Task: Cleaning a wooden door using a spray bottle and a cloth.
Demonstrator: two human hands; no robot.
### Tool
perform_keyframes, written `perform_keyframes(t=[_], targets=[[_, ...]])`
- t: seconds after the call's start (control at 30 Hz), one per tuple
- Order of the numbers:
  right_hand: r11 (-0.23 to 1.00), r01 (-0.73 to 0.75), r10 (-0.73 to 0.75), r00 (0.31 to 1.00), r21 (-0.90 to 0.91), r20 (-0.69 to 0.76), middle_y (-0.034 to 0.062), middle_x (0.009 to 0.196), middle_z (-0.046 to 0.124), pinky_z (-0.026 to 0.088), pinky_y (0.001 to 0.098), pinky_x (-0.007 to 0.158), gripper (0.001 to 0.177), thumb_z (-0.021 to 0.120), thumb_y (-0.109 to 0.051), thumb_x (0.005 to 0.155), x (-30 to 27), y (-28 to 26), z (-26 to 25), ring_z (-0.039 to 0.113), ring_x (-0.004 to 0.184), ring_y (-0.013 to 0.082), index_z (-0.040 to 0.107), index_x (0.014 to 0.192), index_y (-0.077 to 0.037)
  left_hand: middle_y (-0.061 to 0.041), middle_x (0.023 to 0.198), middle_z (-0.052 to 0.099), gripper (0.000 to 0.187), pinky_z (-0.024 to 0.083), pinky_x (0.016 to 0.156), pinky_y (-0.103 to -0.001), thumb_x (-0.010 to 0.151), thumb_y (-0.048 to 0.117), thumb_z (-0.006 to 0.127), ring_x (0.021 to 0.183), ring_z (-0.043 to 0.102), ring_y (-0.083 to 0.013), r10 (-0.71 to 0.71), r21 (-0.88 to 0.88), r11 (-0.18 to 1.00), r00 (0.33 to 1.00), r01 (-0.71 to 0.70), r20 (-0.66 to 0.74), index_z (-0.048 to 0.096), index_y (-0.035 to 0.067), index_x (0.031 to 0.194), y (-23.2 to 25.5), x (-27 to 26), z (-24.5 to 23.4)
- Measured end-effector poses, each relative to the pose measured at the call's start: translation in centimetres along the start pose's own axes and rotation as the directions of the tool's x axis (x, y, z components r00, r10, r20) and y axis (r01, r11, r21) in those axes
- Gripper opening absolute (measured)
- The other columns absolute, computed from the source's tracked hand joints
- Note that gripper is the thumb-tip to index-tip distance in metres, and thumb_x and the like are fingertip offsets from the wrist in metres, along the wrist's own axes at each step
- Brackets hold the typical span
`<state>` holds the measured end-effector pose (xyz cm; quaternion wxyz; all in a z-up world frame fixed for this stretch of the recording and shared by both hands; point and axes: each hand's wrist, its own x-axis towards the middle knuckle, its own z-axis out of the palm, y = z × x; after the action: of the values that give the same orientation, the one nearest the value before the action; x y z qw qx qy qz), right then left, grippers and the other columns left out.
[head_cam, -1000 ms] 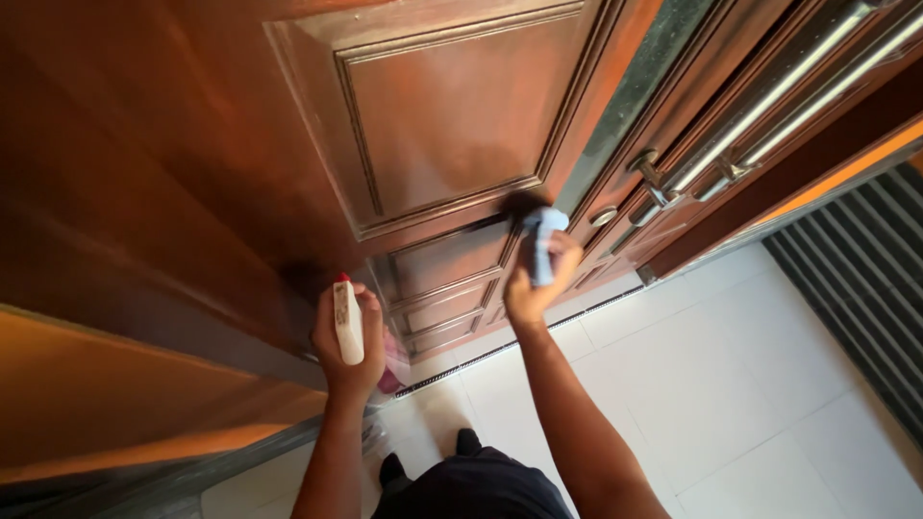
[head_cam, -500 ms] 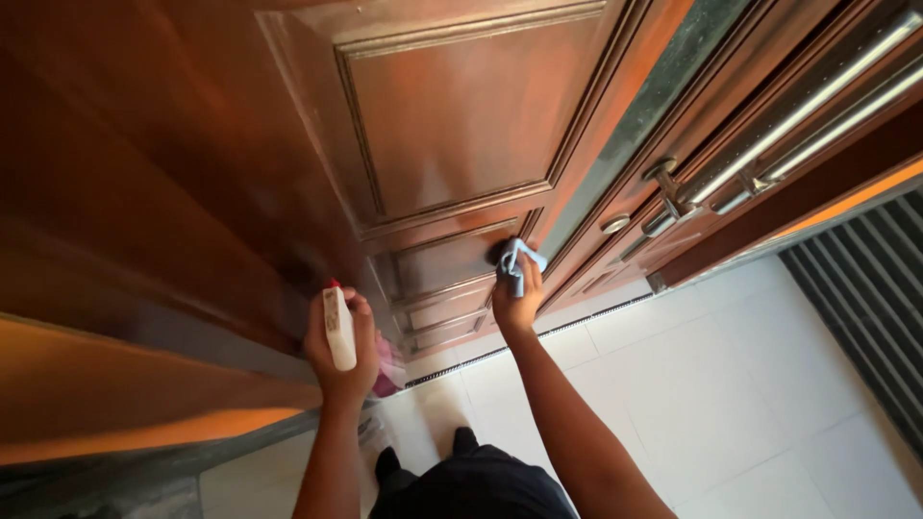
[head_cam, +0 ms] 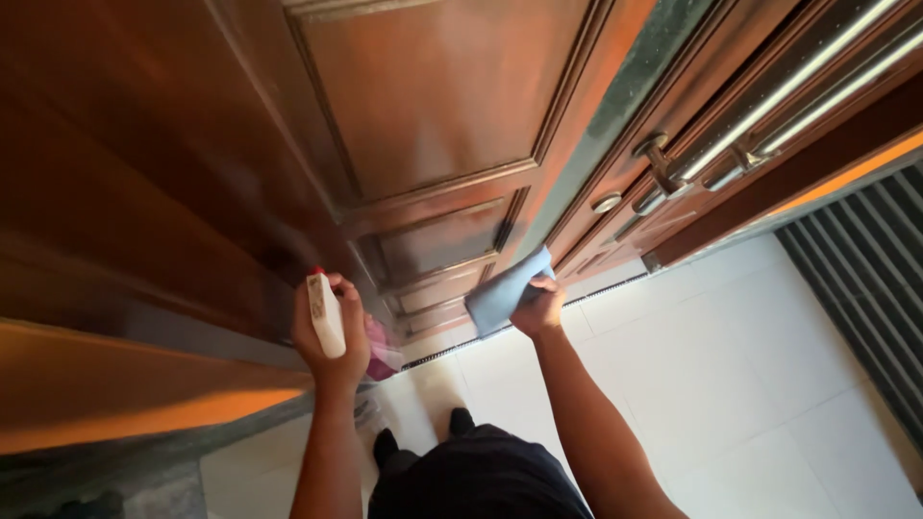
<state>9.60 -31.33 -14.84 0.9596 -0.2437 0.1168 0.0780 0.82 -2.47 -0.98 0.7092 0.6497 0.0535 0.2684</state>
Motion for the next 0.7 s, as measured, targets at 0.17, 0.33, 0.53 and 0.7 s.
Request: perform_keyframes(t=[0.17,0.33,0.53,0.7], targets=[[0.994,-0.045,0.0,0.907,0.096,0.422,0.008,0.084,0.052,0.044,0.0415,0.071,0.026,0.064,-0.029,0.084,-1.2,-1.4,-0.3,0.05,0.082,0.0275,0.053,0.096,-0.009,-0.004,0.099,0.062,0.023,0.052,0.061,-0.024,0.098,0.002,0.064,0.071,0.057,-0.0081,0.023,0.037,0.999,0.999,-0.024,0.028,0.055,0.005,0.119,0.5,0.0,0.4],[0.992,-0.071,0.025,0.923,0.106,0.385,0.0047,0.08,0.047,0.041,0.0382,0.065,0.026,0.064,-0.032,0.079,-2.5,-3.4,3.0,0.047,0.077,0.0251,0.053,0.093,-0.012,-0.004,0.098,0.062,0.022,0.052,0.061,-0.025,0.098,0.002,0.064,0.071,0.057,-0.0083,0.007,-0.003,1.0,0.999,-0.007,0.033,0.055,0.004,0.119,0.6,0.0,0.8],[0.989,0.149,-0.142,0.974,-0.024,0.174,0.007,0.093,0.065,0.051,0.0384,0.07,0.035,0.065,-0.034,0.088,-3.7,-5.2,8.7,0.062,0.081,0.0245,0.063,0.113,-0.011,-0.004,0.099,0.061,0.023,0.052,0.062,-0.025,0.098,0.002,0.063,0.072,0.057,-0.0076,0.025,-0.012,1.0,0.999,-0.025,0.033,0.055,0.004,0.119,1.6,0.1,0.8],[0.814,0.48,-0.374,0.863,-0.325,0.338,0.0067,0.11,0.065,0.054,0.0384,0.091,0.036,0.076,0.003,0.094,-2.9,-5.0,10.7,0.065,0.1,0.0214,0.058,0.125,-0.002,-0.003,0.096,0.062,0.021,0.052,0.062,-0.025,0.099,0.004,0.064,0.069,0.057,-0.0074,0.036,0.011,0.999,0.999,-0.037,0.026,0.055,0.004,0.118,1.6,0.5,0.0]])
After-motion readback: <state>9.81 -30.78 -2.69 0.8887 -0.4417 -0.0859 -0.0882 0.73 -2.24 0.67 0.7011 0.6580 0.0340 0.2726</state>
